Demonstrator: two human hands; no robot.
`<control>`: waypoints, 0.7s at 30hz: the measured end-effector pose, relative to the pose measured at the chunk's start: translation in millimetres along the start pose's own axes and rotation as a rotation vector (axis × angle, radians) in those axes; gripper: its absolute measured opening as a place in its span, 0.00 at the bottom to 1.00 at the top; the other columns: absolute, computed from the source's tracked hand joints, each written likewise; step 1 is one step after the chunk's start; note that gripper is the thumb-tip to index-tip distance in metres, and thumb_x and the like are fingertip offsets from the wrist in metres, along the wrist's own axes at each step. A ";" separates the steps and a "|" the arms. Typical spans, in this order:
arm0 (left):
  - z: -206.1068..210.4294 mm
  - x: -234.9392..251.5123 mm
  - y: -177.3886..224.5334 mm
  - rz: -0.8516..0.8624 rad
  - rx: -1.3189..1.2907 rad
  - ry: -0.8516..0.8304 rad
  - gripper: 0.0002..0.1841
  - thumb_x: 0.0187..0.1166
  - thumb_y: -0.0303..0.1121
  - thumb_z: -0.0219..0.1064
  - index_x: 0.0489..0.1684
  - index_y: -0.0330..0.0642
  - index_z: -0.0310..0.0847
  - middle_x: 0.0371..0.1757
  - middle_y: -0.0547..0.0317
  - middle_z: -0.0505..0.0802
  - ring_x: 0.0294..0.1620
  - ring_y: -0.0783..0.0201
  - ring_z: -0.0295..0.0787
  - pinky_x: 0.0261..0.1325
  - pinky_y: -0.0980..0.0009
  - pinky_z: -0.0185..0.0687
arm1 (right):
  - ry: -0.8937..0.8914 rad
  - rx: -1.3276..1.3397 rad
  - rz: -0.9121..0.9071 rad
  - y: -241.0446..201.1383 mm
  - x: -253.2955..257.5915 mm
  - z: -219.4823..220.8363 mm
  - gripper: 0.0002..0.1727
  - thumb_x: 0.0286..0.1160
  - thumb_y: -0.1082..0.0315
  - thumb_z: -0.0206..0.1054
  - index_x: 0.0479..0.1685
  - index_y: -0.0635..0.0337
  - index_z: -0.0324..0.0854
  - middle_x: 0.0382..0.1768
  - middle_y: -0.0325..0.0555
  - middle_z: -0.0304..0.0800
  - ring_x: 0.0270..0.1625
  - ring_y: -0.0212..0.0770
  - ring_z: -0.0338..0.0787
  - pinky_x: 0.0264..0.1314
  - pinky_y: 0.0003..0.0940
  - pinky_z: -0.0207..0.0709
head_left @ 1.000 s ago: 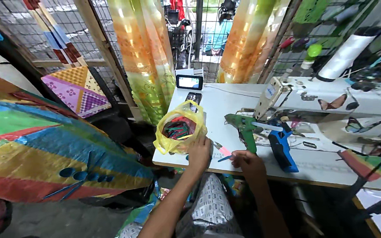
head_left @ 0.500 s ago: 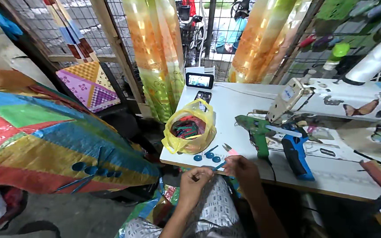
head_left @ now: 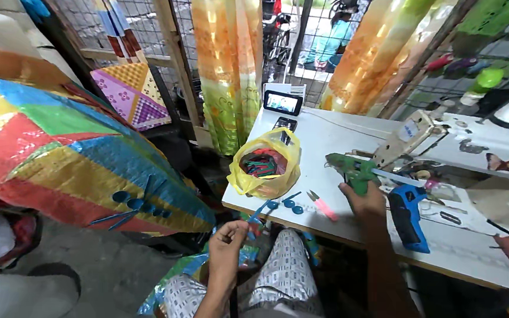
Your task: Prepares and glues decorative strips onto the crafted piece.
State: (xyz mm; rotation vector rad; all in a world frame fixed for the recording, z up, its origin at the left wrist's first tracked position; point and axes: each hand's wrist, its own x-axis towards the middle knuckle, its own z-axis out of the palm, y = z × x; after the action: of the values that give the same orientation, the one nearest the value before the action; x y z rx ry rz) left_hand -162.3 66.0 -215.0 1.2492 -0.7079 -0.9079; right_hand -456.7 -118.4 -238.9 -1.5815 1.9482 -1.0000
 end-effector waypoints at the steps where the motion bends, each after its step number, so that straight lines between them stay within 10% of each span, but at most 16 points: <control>1: -1.3 -0.5 2.4 0.013 -0.021 0.018 0.06 0.81 0.21 0.64 0.38 0.34 0.89 0.32 0.61 0.94 0.29 0.74 0.87 0.36 0.80 0.84 | -0.020 0.017 0.013 -2.0 5.1 0.0 0.39 0.72 0.49 0.77 0.74 0.70 0.74 0.60 0.74 0.85 0.64 0.69 0.84 0.70 0.69 0.71; 3: -3.6 -1.0 6.2 0.026 -0.050 0.041 0.07 0.81 0.21 0.63 0.38 0.34 0.89 0.33 0.61 0.94 0.29 0.74 0.87 0.36 0.80 0.85 | -0.006 0.109 -0.024 -4.9 2.2 -1.7 0.36 0.72 0.52 0.77 0.71 0.73 0.76 0.56 0.72 0.86 0.58 0.65 0.87 0.65 0.66 0.76; 7: -5.3 4.9 9.3 0.047 -0.038 0.058 0.08 0.82 0.21 0.63 0.37 0.36 0.89 0.32 0.62 0.94 0.28 0.75 0.86 0.35 0.80 0.83 | -0.061 0.519 -0.084 -25.0 -43.3 -13.4 0.26 0.82 0.62 0.66 0.69 0.74 0.73 0.50 0.46 0.90 0.45 0.29 0.91 0.50 0.28 0.87; 12: 7.3 9.7 16.3 0.119 0.007 0.048 0.06 0.80 0.22 0.64 0.37 0.36 0.88 0.32 0.64 0.93 0.28 0.76 0.86 0.35 0.81 0.83 | -0.160 0.925 -0.080 -29.7 -91.3 -14.9 0.26 0.73 0.61 0.71 0.64 0.68 0.71 0.50 0.41 0.96 0.46 0.36 0.96 0.50 0.32 0.91; 16: 14.0 11.4 21.7 0.224 0.044 0.069 0.05 0.78 0.22 0.65 0.38 0.36 0.88 0.32 0.66 0.93 0.28 0.78 0.86 0.34 0.83 0.83 | -0.241 0.987 -0.092 -48.5 -133.0 -18.3 0.21 0.65 0.60 0.79 0.57 0.47 0.77 0.43 0.19 0.94 0.47 0.20 0.92 0.52 0.21 0.88; 21: 10.8 13.2 19.3 0.322 0.124 0.107 0.03 0.74 0.25 0.71 0.35 0.36 0.91 0.54 0.57 0.89 0.48 0.76 0.87 0.45 0.83 0.85 | -0.509 0.996 -0.327 -42.6 -139.5 -1.6 0.14 0.71 0.49 0.76 0.52 0.40 0.90 0.44 0.33 0.97 0.46 0.32 0.95 0.52 0.29 0.90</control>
State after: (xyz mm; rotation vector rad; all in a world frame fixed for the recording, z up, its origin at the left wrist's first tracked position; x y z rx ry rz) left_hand -161.6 50.6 -194.3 1.2377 -0.8608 -0.5365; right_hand -395.3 12.6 -220.3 -1.3410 0.6514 -1.2446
